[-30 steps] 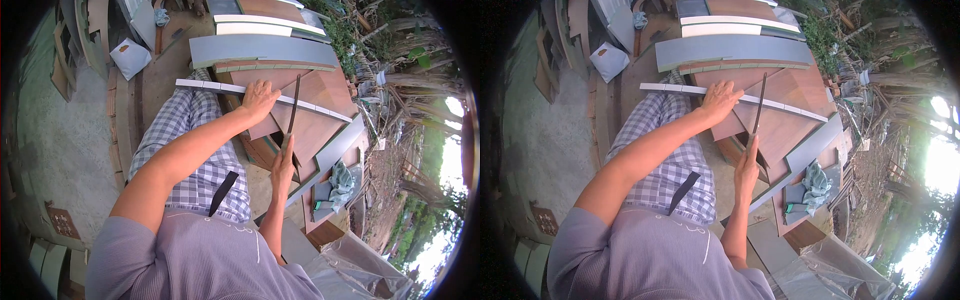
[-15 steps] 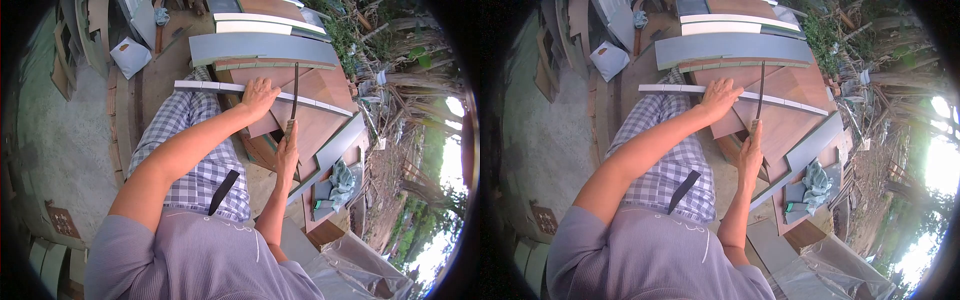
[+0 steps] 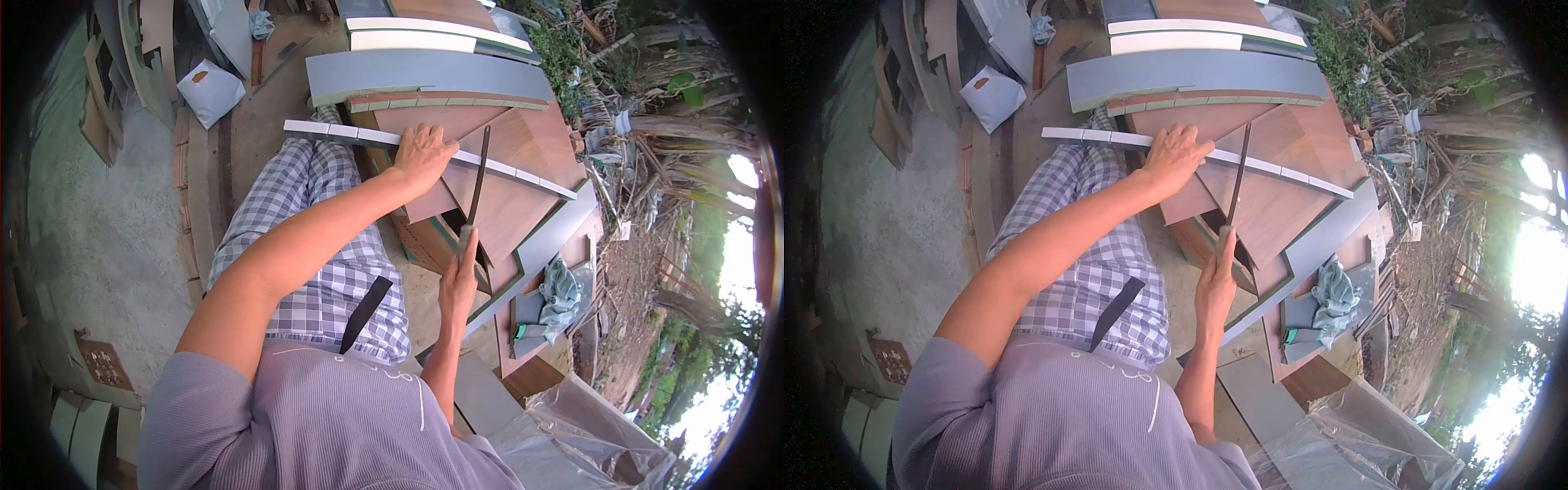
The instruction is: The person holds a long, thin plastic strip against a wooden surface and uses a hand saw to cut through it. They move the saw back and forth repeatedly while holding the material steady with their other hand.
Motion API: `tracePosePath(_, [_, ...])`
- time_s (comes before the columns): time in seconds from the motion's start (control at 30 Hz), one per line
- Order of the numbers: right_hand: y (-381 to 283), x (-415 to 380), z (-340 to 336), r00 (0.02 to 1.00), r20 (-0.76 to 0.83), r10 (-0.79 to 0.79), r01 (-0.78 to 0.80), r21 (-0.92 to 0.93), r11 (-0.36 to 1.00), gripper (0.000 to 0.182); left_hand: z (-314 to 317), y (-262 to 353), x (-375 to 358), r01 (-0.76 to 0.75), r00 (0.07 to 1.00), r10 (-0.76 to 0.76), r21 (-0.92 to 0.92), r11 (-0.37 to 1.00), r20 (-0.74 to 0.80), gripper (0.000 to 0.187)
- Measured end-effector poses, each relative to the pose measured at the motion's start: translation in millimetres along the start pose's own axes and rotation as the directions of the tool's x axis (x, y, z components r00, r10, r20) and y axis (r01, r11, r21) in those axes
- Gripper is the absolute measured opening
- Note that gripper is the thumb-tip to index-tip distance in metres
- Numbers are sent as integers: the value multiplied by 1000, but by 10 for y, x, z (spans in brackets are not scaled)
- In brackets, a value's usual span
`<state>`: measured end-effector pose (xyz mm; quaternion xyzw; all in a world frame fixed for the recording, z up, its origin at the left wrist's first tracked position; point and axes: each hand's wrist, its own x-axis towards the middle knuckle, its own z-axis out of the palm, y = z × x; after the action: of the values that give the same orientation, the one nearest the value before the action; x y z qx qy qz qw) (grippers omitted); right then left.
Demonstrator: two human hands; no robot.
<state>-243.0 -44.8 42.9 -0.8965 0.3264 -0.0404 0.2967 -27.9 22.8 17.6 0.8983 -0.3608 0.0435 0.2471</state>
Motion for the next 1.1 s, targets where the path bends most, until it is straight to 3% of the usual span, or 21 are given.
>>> tracePosePath(0.1, [-297,336,-5,999,-6,33,-33,-4,999,61,21,17,-9,29,1000,-29,-7,1000,3,20])
tracePosePath(0.23, [-193,395,-25,1000,-25,-7,7,2,1000,61,16,63,-42,93,995,-90,-62,994,49,19])
tracePosePath(0.33, [-131,78,-108,994,76,74,-72,-20,997,61,21,53,-47,44,999,-44,-44,998,3,20])
tracePosePath(0.47, [252,-398,-183,1000,-12,-14,13,-42,999,60,67,38,-12,45,999,-44,-53,998,14,21])
tracePosePath(0.53, [356,-502,-310,984,110,137,-151,135,979,59,33,24,9,47,993,-42,-46,998,112,27])
tracePosePath(0.6, [335,-501,-356,986,94,135,-149,157,976,59,-39,-26,-13,37,997,-33,-58,998,68,30])
tracePosePath(0.67, [238,-454,-350,990,-9,138,-127,330,935,59,-131,-190,-106,36,999,-34,-56,998,33,33])
tracePosePath(0.73, [56,-354,-312,991,-46,126,-103,341,934,59,-315,-427,-199,5,998,-2,42,999,-70,41])
tracePosePath(0.83, [-9,-227,-171,995,-74,-72,84,174,981,59,-536,-750,-338,37,999,-38,62,997,17,39])
tracePosePath(0.93, [-145,-236,-47,994,-46,-101,107,173,979,58,-455,-825,-405,-9,997,10,-11,1000,77,32])
tracePosePath(0.97, [-151,-240,-6,995,-48,-87,93,156,983,58,-364,-789,-427,-1,1000,0,-57,998,-23,25])
tracePosePath(1.1, [-195,-290,-1,993,-93,-70,80,102,992,57,-300,-411,-394,56,996,-61,-83,995,-59,22])
